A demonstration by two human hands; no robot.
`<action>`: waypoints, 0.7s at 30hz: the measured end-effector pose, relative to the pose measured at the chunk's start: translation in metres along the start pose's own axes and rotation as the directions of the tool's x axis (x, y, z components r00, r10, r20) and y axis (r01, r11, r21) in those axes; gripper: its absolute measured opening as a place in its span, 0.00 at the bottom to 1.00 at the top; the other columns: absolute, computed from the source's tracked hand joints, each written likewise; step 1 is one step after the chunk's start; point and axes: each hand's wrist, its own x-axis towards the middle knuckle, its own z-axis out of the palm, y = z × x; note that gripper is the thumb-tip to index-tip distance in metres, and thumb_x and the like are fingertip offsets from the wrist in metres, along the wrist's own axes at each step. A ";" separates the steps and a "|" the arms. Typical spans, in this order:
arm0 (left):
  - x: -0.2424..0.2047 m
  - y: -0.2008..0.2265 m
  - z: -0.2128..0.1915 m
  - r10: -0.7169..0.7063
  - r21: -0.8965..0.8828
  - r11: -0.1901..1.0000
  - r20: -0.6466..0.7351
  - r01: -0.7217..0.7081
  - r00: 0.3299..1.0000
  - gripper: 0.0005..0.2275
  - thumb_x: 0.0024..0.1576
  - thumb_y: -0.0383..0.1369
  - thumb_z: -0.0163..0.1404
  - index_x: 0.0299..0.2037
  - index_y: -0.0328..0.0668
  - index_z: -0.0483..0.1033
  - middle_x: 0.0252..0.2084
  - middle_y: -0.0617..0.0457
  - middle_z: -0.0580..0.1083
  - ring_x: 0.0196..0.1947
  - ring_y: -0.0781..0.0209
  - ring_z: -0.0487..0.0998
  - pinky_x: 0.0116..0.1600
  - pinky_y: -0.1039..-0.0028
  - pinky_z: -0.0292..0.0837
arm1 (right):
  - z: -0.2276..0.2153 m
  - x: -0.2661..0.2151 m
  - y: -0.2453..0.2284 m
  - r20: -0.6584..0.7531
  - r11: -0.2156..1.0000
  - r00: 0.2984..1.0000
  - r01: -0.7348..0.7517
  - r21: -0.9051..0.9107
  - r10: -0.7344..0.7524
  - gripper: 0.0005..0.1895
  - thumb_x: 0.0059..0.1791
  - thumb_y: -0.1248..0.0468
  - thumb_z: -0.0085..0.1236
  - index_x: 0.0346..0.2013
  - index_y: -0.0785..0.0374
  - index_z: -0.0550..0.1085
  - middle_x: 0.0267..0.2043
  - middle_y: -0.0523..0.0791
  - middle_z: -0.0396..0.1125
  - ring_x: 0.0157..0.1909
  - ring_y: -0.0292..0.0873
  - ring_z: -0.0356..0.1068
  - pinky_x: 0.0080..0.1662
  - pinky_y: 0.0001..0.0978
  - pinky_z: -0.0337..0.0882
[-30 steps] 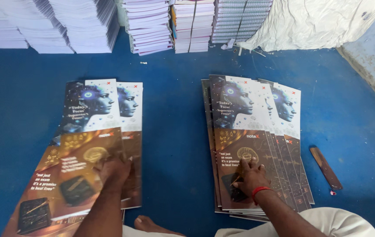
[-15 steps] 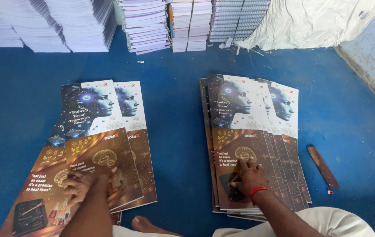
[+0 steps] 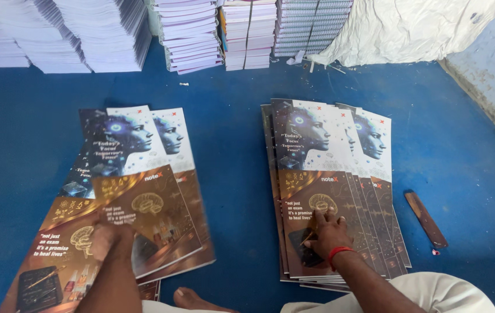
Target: The person sits on the floor and repeatedly picks up printed book covers from a pile, aligns them, and places them onto a growing stack. The person then gathers the completed stack and aligns the edges before placing it down.
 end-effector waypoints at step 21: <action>-0.074 0.099 0.094 0.496 -0.962 0.226 0.251 0.155 0.832 0.09 0.58 0.22 0.51 0.47 0.40 0.77 0.38 0.60 0.75 0.37 0.68 0.73 0.43 0.75 0.70 | -0.004 -0.007 -0.003 -0.039 1.000 0.999 0.024 0.000 -0.024 0.53 0.41 0.47 0.73 0.74 0.33 0.51 0.80 0.42 0.41 0.80 0.57 0.41 0.71 0.64 0.57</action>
